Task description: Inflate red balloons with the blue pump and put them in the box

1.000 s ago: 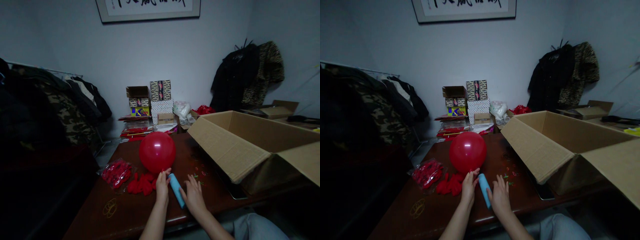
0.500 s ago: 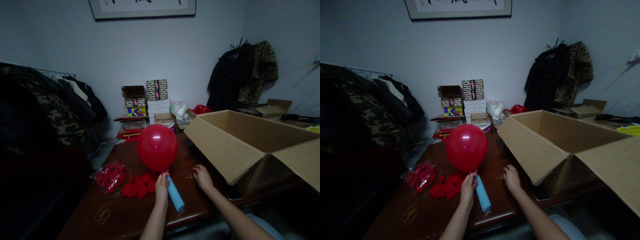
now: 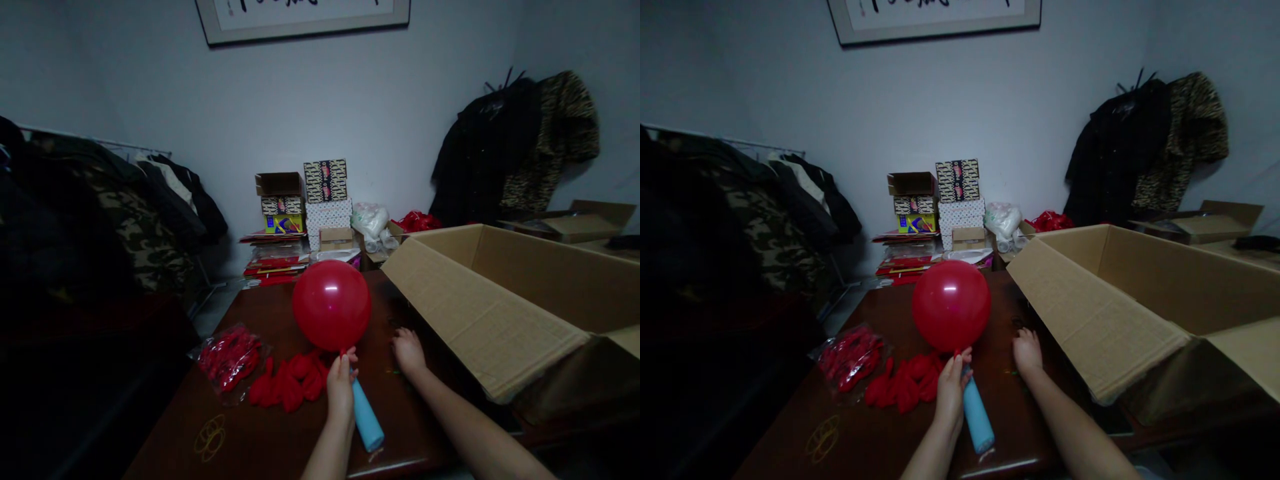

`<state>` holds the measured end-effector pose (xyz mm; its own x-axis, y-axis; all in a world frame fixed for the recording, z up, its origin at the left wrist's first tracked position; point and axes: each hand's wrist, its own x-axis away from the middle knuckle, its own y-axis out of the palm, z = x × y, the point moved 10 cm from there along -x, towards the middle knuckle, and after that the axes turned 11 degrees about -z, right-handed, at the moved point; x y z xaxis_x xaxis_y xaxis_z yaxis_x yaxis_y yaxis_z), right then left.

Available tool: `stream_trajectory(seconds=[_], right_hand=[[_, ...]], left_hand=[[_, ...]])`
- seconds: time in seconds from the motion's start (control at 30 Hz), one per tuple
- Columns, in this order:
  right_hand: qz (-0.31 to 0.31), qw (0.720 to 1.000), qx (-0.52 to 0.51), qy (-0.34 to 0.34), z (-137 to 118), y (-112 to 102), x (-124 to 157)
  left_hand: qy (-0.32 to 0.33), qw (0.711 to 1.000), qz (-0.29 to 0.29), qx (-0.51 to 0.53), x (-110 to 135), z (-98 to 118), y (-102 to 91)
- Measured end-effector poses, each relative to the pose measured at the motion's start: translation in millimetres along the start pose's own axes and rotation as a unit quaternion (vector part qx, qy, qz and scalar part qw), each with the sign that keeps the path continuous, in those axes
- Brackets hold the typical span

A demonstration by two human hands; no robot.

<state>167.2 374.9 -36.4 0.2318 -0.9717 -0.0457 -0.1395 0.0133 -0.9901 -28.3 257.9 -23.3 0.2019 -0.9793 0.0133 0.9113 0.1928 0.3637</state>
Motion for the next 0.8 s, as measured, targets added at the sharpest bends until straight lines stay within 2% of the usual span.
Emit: stream_trajectory(seconds=[0.2,0.47,0.63,0.8], right_hand=[[0.014,1.000,-0.006,-0.016,0,0,-7],[0.044,0.995,-0.080,-0.046,-10,-6,-5],[0.083,0.976,-0.163,-0.115,-45,-35,11],[0.110,0.940,-0.270,-0.178,-84,-75,38]], left_hand=[[0.000,1.000,-0.001,0.017,-17,-8,11.1],[-0.008,1.000,0.012,0.026,-23,-10,5.8],[-0.009,1.000,0.015,0.024,-22,-6,3.1],[0.005,0.999,-0.001,0.032,-13,10,6.6]])
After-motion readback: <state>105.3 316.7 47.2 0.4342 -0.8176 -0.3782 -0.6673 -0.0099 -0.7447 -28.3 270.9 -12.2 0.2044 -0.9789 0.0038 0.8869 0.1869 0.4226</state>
